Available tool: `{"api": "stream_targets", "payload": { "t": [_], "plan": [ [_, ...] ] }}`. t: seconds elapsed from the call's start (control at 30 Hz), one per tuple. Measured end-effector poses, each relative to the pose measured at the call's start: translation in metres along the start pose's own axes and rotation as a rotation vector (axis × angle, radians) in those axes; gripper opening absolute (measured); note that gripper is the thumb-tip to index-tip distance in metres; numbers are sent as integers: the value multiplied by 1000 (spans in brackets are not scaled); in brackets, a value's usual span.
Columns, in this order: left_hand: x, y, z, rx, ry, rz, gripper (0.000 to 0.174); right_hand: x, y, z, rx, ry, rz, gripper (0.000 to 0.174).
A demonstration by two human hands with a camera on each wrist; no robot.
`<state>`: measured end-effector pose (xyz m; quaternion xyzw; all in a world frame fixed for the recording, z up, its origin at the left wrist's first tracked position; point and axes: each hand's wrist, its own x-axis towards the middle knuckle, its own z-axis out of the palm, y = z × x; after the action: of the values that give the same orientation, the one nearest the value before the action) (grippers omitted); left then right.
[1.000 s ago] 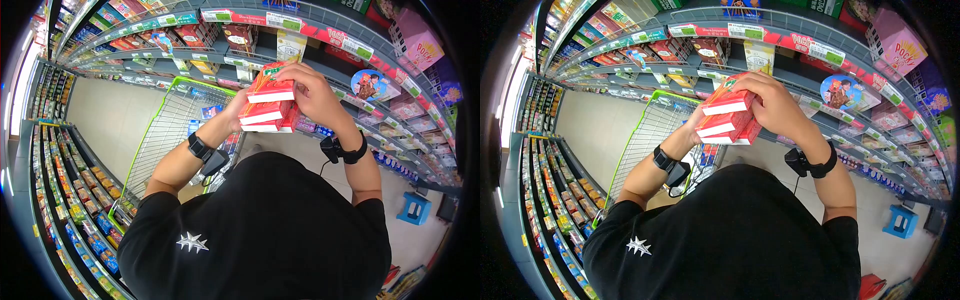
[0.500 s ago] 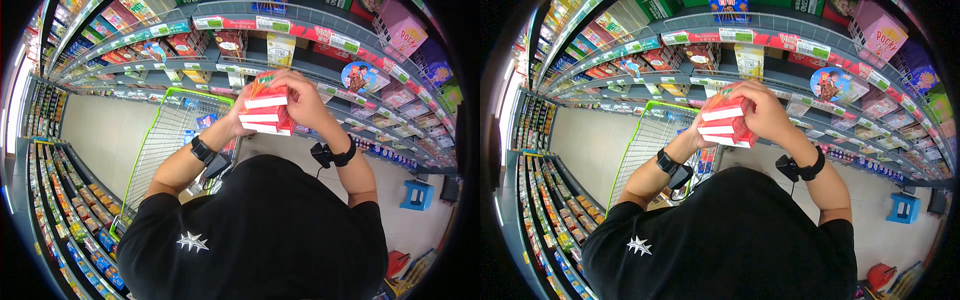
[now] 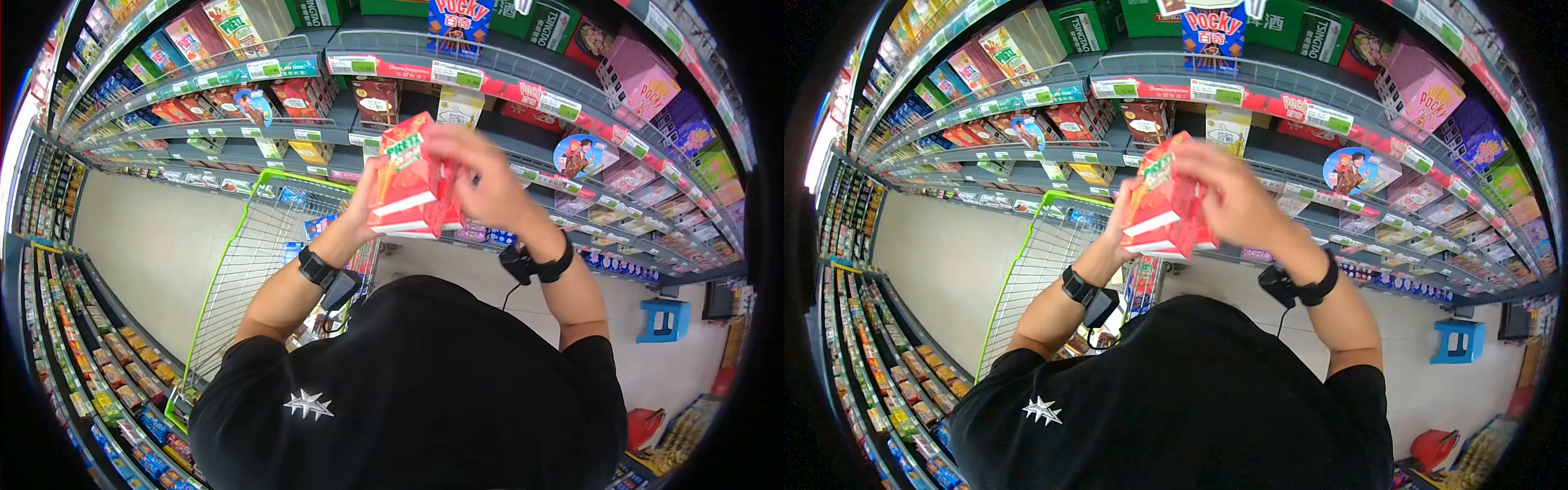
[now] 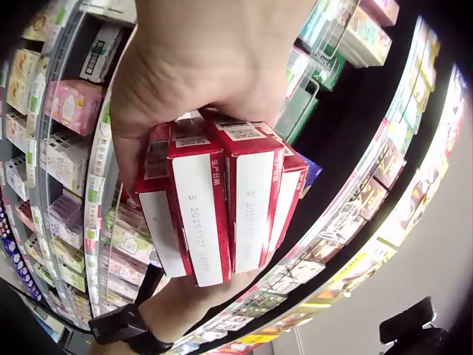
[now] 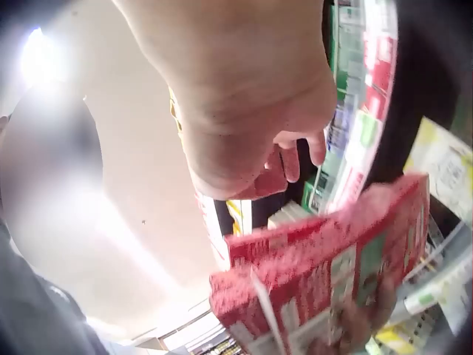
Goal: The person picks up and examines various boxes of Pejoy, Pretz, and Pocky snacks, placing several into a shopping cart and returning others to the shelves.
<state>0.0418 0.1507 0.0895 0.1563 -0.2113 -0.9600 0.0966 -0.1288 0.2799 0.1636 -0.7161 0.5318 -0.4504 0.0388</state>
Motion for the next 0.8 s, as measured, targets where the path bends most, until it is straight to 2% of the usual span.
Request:
{"api": "stream_targets", "payload": {
  "t": [0.03, 0.1, 0.13, 0.17, 0.23, 0.33, 0.37, 0.4, 0.43, 0.47, 0.5, 0.57, 0.73, 0.8],
  "plan": [
    [-3, 8, 0, -17, 19, 27, 55, 15, -3, -13, 121, 132, 84, 48],
    [-16, 27, 5, -43, -39, 81, 59, 46, 10, -43, 72, 341, 170, 44],
    [-23, 35, 9, -46, -62, 117, 60, 65, 29, -61, 91, 388, 80, 47],
    [-29, 44, 11, -47, -85, 154, 61, 82, 43, -74, 35, 470, 171, 52],
    [-38, 62, 6, -36, -73, 219, 63, 108, 84, -96, 3, 406, 171, 59],
    [-49, 88, 15, 1, -75, 319, 65, 131, 114, -103, 47, 258, 285, 62],
    [-53, 97, 16, 29, -71, 353, 65, 134, 120, -99, -20, 339, 202, 60],
    [-54, 105, 16, 4, -69, 366, 64, 133, 129, -102, 60, 290, 298, 57],
    [-54, 113, 16, 20, -13, 420, 63, 140, 125, -99, 139, 236, 391, 54],
    [-55, 119, 13, 5, -42, 429, 62, 138, 118, -96, 259, 194, 374, 46],
    [-56, 125, 9, -8, -74, 437, 61, 139, 118, -94, 196, 169, 336, 41],
    [-55, 133, 5, -21, -66, 443, 61, 139, 115, -99, 120, 127, 474, 38],
    [-53, 140, 1, -28, -25, 428, 64, 131, 118, -109, 158, 185, 473, 35],
    [-54, 141, -1, -52, -30, 411, 60, 129, 110, -110, 169, 191, 456, 36]
  ]
}}
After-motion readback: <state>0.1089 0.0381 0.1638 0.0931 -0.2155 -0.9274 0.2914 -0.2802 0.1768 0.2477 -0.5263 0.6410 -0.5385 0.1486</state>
